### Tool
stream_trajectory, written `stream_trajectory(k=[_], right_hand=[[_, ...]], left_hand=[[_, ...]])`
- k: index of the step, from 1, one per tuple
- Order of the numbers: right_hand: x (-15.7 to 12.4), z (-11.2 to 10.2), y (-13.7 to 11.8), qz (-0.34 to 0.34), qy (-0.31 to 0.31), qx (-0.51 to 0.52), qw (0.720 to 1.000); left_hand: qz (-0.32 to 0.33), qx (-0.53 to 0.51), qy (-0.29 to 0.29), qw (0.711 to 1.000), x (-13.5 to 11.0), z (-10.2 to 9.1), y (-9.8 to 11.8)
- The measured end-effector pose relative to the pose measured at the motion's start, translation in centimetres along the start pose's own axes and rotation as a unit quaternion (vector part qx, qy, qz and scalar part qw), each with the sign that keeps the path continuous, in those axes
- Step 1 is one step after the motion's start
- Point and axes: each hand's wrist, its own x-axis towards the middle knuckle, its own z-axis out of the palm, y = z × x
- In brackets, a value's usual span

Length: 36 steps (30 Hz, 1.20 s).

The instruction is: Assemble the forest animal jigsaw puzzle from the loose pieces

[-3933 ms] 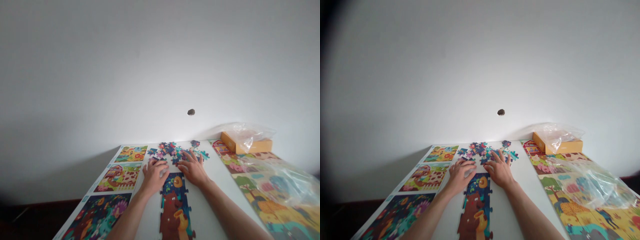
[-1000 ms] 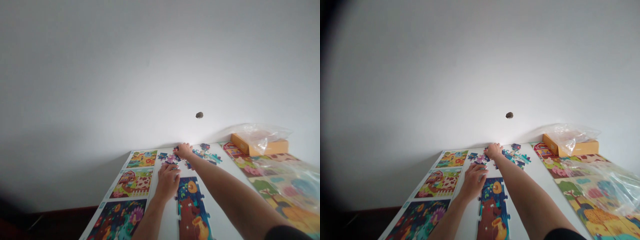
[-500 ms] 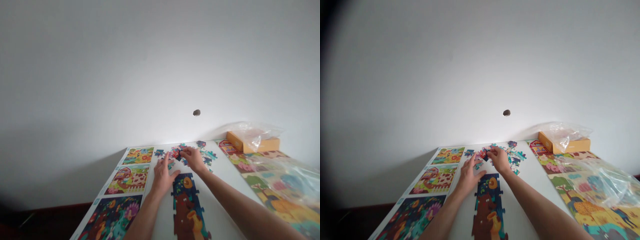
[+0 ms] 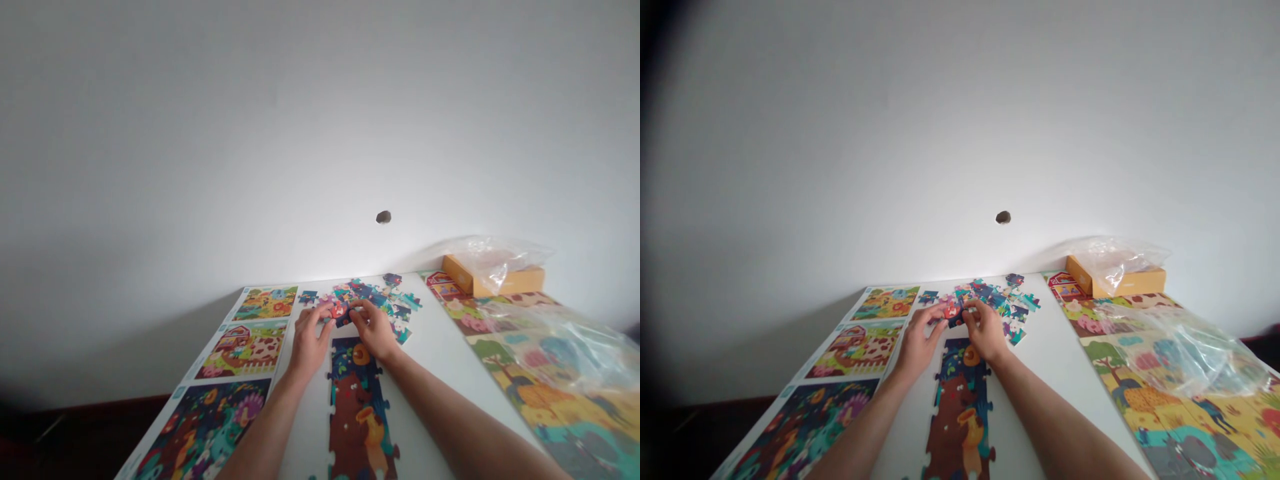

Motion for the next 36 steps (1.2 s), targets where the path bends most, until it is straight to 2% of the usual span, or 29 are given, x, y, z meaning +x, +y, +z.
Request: stream_trajectory(k=[25, 36], right_hand=[[-0.09, 0.60, 0.83, -0.013, -0.031, 0.075, 0.997], [-0.14, 0.52, 0.56, -0.013, -0.025, 0.036, 0.999]], left_hand=[[0.011, 0.030, -0.013, 0.999, 0.02, -0.01, 0.47], [0.021, 0.044, -0.015, 0.999, 0.13, -0.42, 0.92]])
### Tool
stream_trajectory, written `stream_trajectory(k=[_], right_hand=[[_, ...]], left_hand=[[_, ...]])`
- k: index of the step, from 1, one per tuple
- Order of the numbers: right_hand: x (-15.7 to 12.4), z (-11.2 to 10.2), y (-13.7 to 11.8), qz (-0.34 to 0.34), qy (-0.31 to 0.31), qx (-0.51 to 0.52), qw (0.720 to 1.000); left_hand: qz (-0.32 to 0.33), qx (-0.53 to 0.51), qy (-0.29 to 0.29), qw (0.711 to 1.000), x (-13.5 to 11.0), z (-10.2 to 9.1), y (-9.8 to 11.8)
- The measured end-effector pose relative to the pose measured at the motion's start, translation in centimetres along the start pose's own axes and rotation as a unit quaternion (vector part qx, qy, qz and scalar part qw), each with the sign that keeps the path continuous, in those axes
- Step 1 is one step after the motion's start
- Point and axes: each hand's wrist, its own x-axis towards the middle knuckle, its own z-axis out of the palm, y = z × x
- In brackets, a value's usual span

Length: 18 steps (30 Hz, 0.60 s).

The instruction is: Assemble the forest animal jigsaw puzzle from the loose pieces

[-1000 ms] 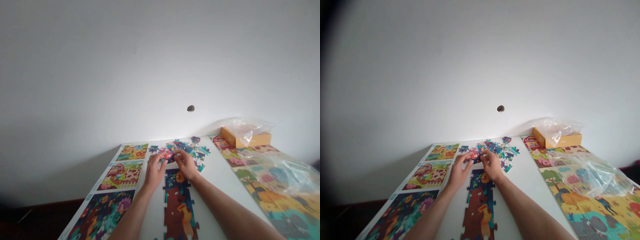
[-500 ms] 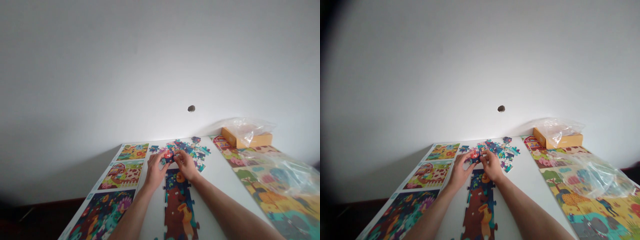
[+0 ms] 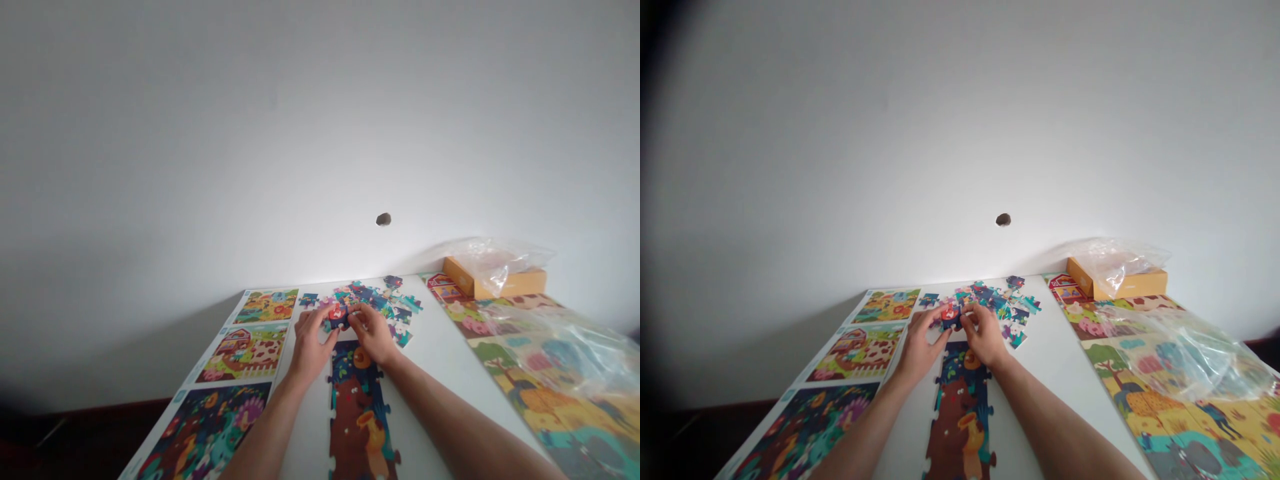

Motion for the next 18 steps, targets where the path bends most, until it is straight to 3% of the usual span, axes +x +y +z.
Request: stream_trajectory(k=[14, 18], right_hand=[[0.08, -0.06, 0.33, -0.021, 0.026, -0.113, 0.993], [-0.01, -0.14, -0.23, -0.026, 0.014, -0.200, 0.979]], left_hand=[[0.009, 0.023, -0.003, 1.000, 0.11, -0.21, 0.19], [0.005, 0.043, 0.012, 0.999, 0.13, -0.11, -0.09]])
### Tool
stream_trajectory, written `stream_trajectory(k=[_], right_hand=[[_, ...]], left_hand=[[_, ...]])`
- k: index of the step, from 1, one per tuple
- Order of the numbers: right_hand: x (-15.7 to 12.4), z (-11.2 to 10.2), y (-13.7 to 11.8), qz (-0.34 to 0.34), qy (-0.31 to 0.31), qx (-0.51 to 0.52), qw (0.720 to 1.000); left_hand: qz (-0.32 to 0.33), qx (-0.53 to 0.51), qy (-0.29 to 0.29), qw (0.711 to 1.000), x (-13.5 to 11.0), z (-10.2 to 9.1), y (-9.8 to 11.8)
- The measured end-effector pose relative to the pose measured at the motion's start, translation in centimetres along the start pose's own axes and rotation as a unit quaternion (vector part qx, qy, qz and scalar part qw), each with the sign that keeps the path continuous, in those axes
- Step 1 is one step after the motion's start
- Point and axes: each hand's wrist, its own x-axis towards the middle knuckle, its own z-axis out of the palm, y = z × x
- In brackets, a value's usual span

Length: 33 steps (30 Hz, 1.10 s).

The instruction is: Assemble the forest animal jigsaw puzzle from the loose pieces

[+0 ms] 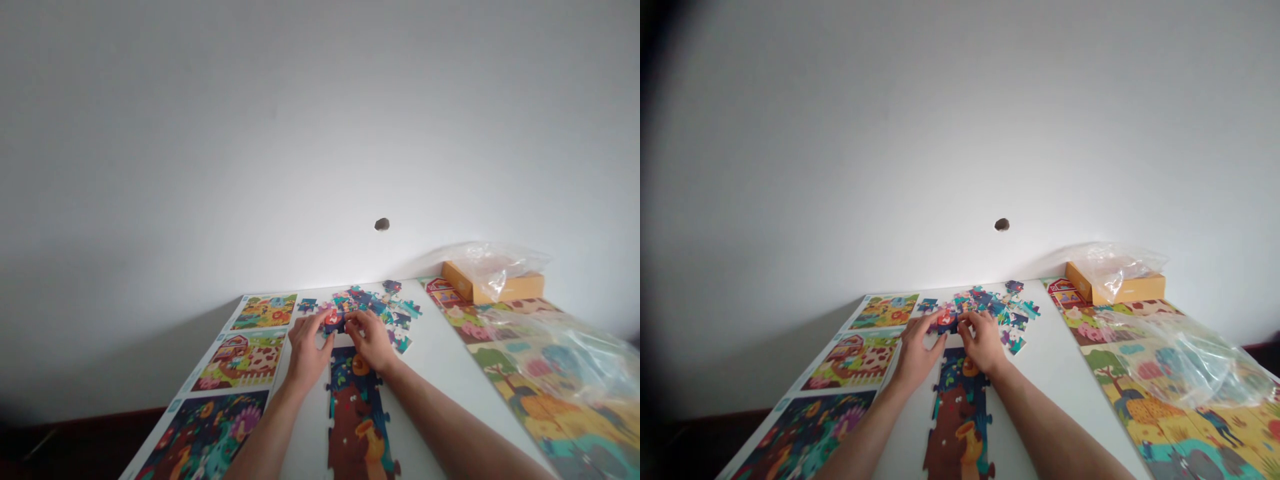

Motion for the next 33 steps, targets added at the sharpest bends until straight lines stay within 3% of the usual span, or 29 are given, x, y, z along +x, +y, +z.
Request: stream_trajectory(k=[5, 8, 18, 33], right_hand=[[0.0, -0.3, -0.2, 0.041, 0.003, -0.184, 0.982], [0.1, -0.3, 0.0, 0.056, -0.028, -0.230, 0.971], [0.1, -0.2, 0.1, 0.037, -0.065, -0.240, 0.968], [0.2, -0.1, -0.2, 0.039, -0.098, -0.249, 0.963]], left_hand=[[-0.060, 0.059, 0.025, 0.996, -0.2, 0.5, -0.9], [-0.087, 0.086, 0.025, 0.992, -0.3, 0.7, -1.2], [-0.135, 0.146, -0.016, 0.980, -0.3, 0.8, -1.2], [-0.133, 0.141, -0.016, 0.981, -0.5, 1.0, -1.5]])
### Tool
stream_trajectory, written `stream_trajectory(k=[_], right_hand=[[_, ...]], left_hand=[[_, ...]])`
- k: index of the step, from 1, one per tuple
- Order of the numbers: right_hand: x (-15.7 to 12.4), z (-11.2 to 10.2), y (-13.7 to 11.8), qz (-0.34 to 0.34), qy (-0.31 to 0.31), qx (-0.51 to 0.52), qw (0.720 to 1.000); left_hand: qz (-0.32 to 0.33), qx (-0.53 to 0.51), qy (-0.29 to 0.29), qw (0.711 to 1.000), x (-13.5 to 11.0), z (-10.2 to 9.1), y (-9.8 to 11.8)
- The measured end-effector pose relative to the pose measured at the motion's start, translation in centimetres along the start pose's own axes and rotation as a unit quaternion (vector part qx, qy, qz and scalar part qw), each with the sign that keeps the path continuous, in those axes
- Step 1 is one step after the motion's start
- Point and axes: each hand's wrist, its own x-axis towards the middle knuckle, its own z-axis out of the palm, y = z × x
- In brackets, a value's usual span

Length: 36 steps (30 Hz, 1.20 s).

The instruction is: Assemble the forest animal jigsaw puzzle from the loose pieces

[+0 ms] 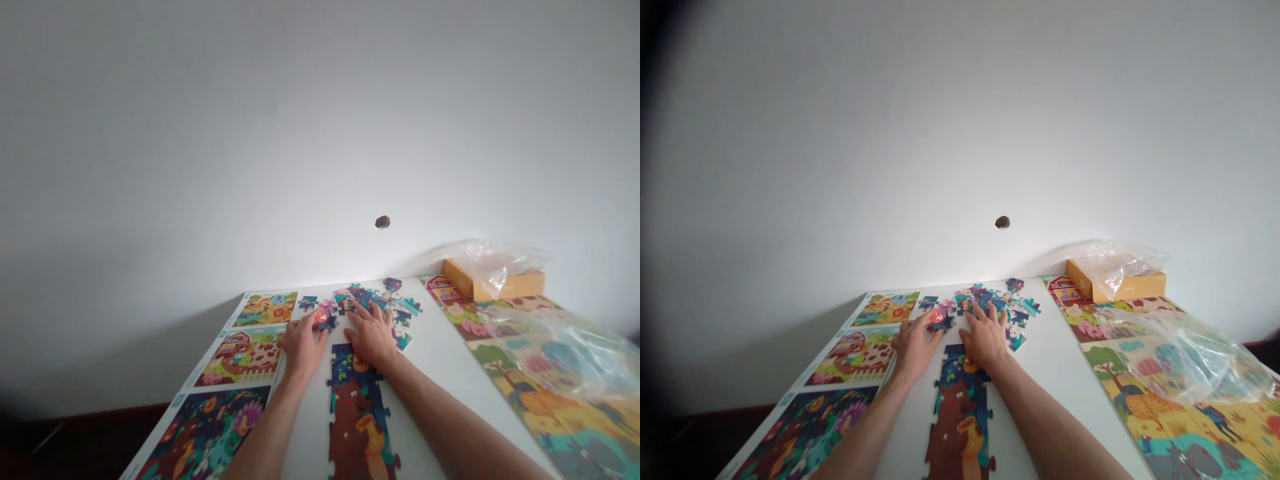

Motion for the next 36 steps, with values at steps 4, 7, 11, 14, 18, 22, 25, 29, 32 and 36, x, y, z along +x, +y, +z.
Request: stream_trajectory(k=[4, 7, 11, 14, 18, 22, 25, 29, 32, 36], right_hand=[[0.0, 0.1, 0.0, -0.015, -0.005, 0.014, 1.000], [-0.1, 0.1, 0.0, -0.022, 0.001, 0.020, 1.000], [-0.1, 0.1, -0.1, -0.035, 0.008, 0.025, 0.999], [-0.2, 0.0, -0.2, -0.044, 0.007, 0.032, 0.998], [-0.3, 0.0, -0.3, -0.061, 0.001, 0.038, 0.997], [-0.4, -0.3, -0.4, -0.080, -0.020, 0.041, 0.996], [-0.4, -0.7, -0.5, -0.094, -0.044, 0.046, 0.994], [-0.5, -1.2, -0.6, -0.106, -0.055, 0.045, 0.992], [-0.5, -1.4, -0.7, -0.109, -0.057, 0.047, 0.991], [-0.6, -1.6, -0.8, -0.113, -0.058, 0.052, 0.991]], left_hand=[[0.012, 0.001, 0.020, 1.000, 0.0, 0.2, -0.2], [0.020, 0.002, 0.029, 0.999, 0.0, 0.2, -0.3], [0.013, 0.005, 0.019, 1.000, 0.1, 0.2, -0.3], [0.008, 0.009, 0.009, 1.000, 0.1, 0.1, -0.2], [0.005, 0.006, 0.011, 1.000, 0.1, 0.0, 0.0], [0.000, 0.003, 0.008, 1.000, 0.1, -0.1, 0.1], [-0.018, 0.010, -0.009, 1.000, 0.2, -0.2, 0.2], [-0.044, 0.022, -0.025, 0.998, 0.3, -0.4, 0.6], [-0.051, 0.028, -0.033, 0.998, 0.3, -0.6, 0.7], [-0.060, 0.041, -0.039, 0.997, 0.4, -0.8, 0.9]])
